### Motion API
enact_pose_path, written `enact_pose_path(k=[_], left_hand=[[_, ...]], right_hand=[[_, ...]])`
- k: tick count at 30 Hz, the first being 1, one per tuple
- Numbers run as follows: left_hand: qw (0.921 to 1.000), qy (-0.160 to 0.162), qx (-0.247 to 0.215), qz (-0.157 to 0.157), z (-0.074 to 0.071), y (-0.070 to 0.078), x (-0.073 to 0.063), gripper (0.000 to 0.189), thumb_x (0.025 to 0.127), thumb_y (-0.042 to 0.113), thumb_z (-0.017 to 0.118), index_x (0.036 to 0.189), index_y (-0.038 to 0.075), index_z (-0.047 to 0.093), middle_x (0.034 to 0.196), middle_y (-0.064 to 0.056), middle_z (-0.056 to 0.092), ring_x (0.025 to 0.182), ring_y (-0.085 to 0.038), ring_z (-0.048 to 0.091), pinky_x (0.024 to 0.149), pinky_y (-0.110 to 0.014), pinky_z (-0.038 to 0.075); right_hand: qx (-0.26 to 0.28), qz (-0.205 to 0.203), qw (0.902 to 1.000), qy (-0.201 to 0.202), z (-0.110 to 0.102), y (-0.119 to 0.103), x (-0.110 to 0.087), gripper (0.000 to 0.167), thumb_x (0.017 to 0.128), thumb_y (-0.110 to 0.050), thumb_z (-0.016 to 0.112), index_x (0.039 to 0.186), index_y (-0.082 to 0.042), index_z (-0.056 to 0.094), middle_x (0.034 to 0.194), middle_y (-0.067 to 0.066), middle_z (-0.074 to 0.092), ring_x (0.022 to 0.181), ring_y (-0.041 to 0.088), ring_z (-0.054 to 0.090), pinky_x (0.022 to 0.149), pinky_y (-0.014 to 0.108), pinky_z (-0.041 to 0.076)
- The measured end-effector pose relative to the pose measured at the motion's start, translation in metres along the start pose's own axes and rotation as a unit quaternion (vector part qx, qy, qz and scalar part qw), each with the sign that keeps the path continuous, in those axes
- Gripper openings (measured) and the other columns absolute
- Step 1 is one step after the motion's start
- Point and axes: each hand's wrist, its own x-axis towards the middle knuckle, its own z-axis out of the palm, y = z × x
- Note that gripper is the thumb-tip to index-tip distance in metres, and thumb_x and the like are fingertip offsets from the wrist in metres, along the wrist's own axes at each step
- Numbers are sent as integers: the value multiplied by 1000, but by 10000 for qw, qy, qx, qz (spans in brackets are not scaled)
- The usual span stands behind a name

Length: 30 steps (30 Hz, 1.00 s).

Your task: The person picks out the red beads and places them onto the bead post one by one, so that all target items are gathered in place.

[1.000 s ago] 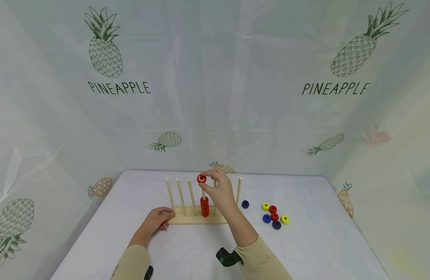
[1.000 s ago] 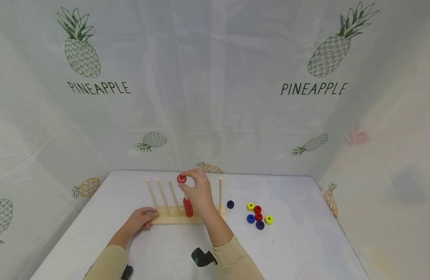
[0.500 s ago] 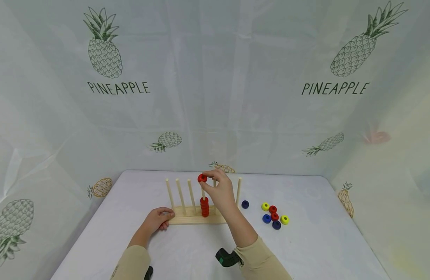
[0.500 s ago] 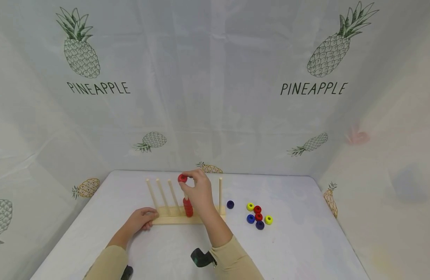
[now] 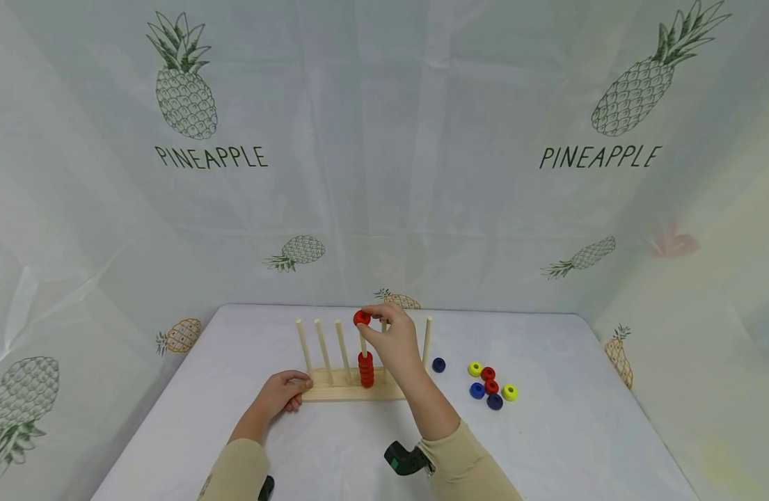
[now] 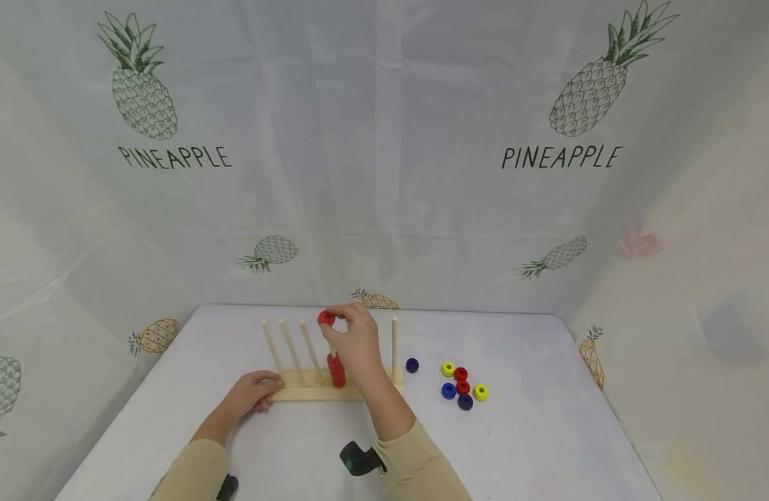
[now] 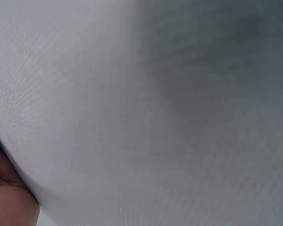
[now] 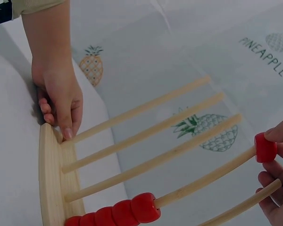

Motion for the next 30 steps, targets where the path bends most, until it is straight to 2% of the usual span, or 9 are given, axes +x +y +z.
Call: enact_pose_path(k=[9,18,25,30], left_hand=[[9999,-8,23,98,-1,-2,1,32,92,18,70,111,-7,64,58,-2,57,46,-8,52,44,-20,44],[9999,50,97,-8,-1,-4,1,32,92,19,70,111,-6,65,59,-4,57,45,-9,52,44,-20,44],[10000,35,38,-15,0,-1,1,33,92,19,70,113,-6,64,59,-3,56,45,-9,51,44,-20,44],[10000,24,34,28,1,1,-1,35,93,19,70,114,-7,63,59,-4,57,46,-9,51,44,-21,44]], right_hand=[[-14,109,9999,-80,-1,-2,0,25,82,-9,78,107,-10,74,103,0,62,100,23,55,84,39,51],[-4,162,9999,-40,0,-2,1,26,80,-9,81,105,-10,74,98,-2,62,95,20,55,82,36,50],[-167,119,9998,-6,2,-2,1,26,79,-10,82,104,-10,75,95,-3,61,92,18,55,81,36,49],[-497,45,9987,-58,4,-1,2,24,80,-10,82,102,-8,75,95,-3,61,92,18,56,82,37,51]])
